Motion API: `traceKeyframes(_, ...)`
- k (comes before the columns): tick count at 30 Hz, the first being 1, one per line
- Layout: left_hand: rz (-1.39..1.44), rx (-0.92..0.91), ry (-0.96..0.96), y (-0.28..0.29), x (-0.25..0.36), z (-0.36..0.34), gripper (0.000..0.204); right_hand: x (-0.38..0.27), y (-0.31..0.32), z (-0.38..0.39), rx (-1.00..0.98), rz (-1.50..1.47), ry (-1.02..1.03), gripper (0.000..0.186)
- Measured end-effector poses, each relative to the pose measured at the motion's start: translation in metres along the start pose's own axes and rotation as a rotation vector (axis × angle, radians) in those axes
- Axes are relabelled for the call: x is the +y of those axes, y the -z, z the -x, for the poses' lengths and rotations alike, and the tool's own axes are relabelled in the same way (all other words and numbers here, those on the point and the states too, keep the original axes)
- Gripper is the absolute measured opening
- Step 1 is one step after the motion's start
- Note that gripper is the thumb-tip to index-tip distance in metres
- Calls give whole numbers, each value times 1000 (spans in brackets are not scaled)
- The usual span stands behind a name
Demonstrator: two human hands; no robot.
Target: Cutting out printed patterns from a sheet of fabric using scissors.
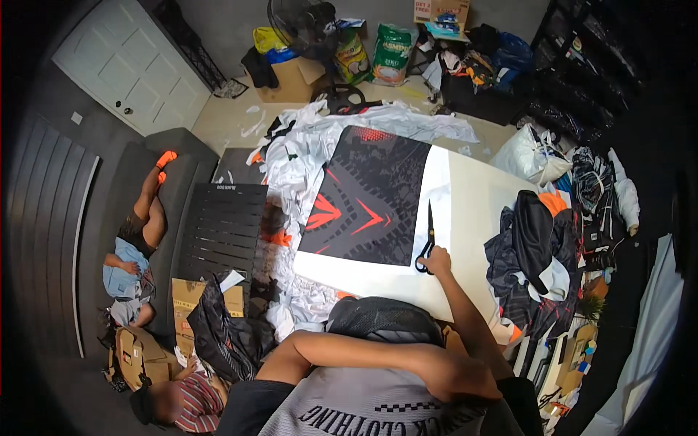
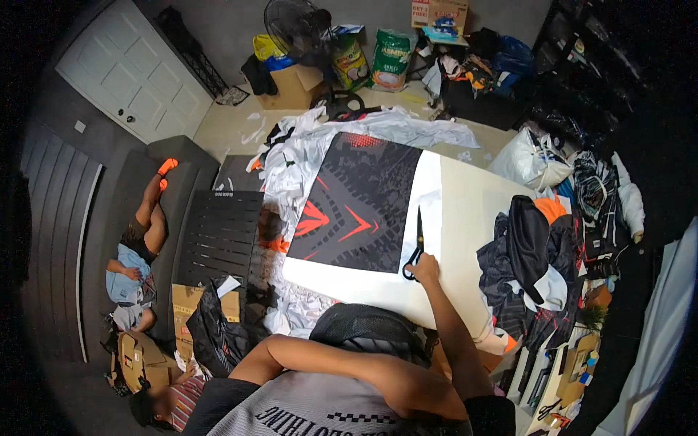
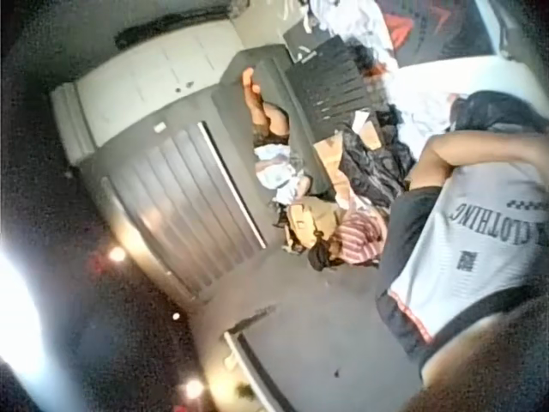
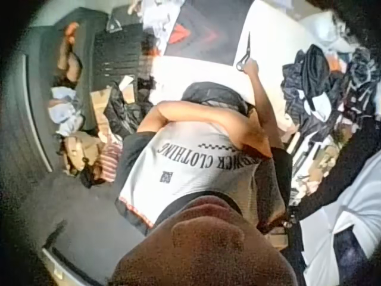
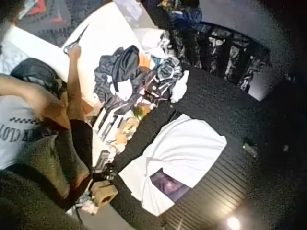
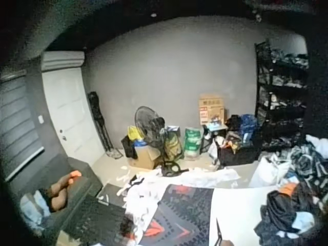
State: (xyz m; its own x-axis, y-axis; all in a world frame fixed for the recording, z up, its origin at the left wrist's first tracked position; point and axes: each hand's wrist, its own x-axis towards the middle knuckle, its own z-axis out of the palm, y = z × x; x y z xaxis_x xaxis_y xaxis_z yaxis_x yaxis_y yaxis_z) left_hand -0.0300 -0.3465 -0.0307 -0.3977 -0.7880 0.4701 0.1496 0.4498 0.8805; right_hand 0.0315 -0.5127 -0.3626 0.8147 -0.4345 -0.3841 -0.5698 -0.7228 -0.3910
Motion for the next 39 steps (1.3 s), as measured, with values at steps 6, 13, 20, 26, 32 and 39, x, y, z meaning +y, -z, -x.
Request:
traceKeyframes(6,362,9,207,5,-9,33,12,0,-4,0,10,1,-58,46)
traceKeyframes(13,351,-64,79,18,-6,69,13,3,-6,0,35,-27,-63,46)
traceKeyframes(20,278,98,44,40,6,72,14,-2,-5,3,13,-23,-73,46)
traceKeyframes(26,271,-239,270,47,6,68,14,-8,2,7,-17,6,-150,45)
traceKeyframes(32,314,-105,115,23,4,51,25,-12,7,11,-20,-16,-109,44)
traceKeyframes(39,187,-209,82,6,0,12,28,-5,-4,7,-1,10,-82,46)
